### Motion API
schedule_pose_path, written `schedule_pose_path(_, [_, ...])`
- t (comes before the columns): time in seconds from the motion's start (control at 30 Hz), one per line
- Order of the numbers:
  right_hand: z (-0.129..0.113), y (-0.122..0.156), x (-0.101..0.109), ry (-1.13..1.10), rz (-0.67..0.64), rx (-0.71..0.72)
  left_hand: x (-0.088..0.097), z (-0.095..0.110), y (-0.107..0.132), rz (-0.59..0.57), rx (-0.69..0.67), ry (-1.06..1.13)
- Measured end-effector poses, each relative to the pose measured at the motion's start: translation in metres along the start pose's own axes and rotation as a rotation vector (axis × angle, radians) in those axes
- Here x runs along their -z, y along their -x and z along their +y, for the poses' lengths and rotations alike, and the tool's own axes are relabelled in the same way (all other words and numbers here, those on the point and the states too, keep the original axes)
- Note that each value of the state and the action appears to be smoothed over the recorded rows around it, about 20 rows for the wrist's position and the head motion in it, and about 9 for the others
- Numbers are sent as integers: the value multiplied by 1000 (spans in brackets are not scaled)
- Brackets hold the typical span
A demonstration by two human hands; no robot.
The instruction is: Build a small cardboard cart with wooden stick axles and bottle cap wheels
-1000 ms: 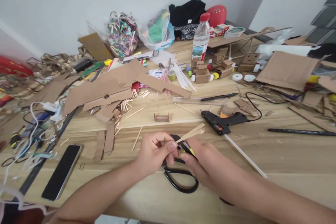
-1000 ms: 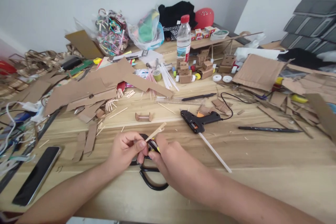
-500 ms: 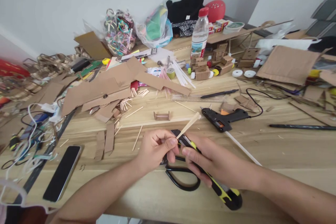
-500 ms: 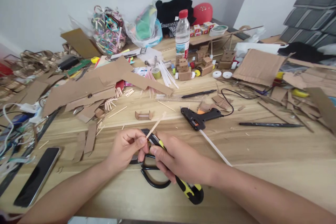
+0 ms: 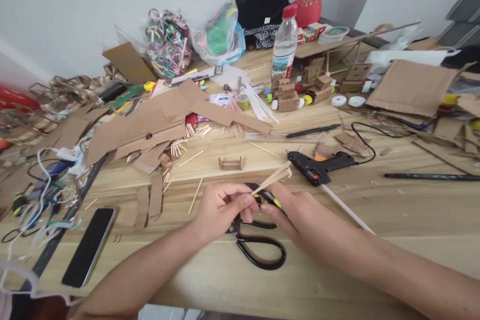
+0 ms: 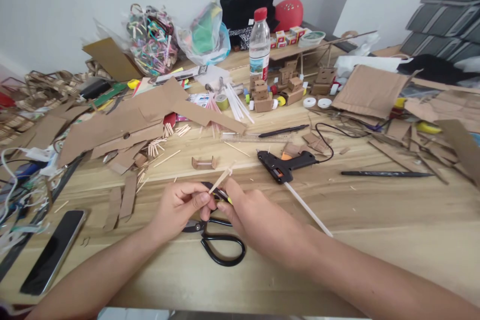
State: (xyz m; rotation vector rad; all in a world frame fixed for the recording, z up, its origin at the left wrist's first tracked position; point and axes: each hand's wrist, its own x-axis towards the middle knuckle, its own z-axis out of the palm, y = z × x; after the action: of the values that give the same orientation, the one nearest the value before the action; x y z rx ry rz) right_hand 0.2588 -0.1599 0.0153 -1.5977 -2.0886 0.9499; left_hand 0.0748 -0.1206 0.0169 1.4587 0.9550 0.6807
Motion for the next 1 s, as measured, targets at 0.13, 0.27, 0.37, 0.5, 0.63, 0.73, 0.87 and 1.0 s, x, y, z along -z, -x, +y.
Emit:
schedule_pose_path(0.13, [-3,2,0,-154,-43,61,-1,-3,5,9,13,-17])
schedule_pose_path(0.27, [-5,2,5,-450,-231,115,0,-2,6,-13,11,8])
schedule_pose_path(0.37, [-4,2,7,-537,-283,113,1,-1,6,-24,21,26])
schedule_pose_path(0.5, [-2,2,7,-570,-347,103,2,0,7,-22,24,39])
schedule_pose_path(0.63, [-1,2,8,-591,-366,97,2,0,7,-25,28,29])
schedule_pose_path(0.73, [-2,1,10,-619,-388,101,2,1,7,-20,25,31])
schedule_pose_path(0.87, [-3,0,10,-557,-366,127,2,2,7,-14,31,25])
schedule_pose_path(1.0, [-3,0,3,-144,-87,68,2,0,5,-8,54,-9])
